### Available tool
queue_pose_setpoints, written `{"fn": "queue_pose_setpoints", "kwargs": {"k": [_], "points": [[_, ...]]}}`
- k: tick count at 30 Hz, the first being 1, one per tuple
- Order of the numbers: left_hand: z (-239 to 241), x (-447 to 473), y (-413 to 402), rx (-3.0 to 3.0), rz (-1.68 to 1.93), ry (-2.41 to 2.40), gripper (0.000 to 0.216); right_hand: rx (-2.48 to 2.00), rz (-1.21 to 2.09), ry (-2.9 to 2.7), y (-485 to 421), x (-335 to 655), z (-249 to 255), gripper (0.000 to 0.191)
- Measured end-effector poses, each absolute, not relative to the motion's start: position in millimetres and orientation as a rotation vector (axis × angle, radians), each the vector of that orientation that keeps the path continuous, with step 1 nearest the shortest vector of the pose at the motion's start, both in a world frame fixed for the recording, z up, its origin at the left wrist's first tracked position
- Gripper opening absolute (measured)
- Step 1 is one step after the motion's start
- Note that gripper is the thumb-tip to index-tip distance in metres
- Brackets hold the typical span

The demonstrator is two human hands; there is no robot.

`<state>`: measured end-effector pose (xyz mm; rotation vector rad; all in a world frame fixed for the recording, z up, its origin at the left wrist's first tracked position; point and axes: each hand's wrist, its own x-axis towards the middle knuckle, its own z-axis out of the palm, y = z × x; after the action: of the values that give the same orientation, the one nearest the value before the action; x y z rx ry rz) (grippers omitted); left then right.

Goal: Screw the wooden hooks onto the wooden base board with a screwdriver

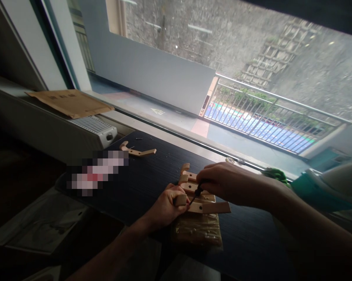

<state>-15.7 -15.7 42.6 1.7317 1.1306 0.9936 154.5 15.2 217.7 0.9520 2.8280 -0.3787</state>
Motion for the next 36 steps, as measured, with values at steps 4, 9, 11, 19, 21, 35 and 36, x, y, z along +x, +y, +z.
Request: {"fn": "queue_pose_setpoints", "kwargs": {"k": [4, 9, 11, 19, 21, 35, 36], "points": [[41, -16, -16, 1.705, 0.982, 1.133, 0.004, 1.019, -0.364, 2.815, 14, 151, 215, 0.021], [44, -21, -19, 1.660, 0.961, 1.144, 0.014, 1.159, -0.313, 2.766, 11, 148, 212, 0.023], [46, -23, -20, 1.651, 0.953, 1.144, 0.018, 1.193, -0.303, 2.752, 9, 147, 212, 0.027], [53, -23, -23, 1.640, 0.916, 1.155, 0.015, 1.155, -0.349, 2.751, 8, 150, 222, 0.020], [52, -23, -23, 1.644, 0.912, 1.155, 0.014, 1.126, -0.355, 2.767, 8, 150, 224, 0.021], [45, -24, -22, 1.655, 0.957, 1.149, 0.015, 1.247, -0.392, 2.765, 7, 153, 208, 0.027], [45, -24, -22, 1.660, 0.957, 1.147, 0.014, 1.234, -0.366, 2.760, 7, 153, 209, 0.026]]}}
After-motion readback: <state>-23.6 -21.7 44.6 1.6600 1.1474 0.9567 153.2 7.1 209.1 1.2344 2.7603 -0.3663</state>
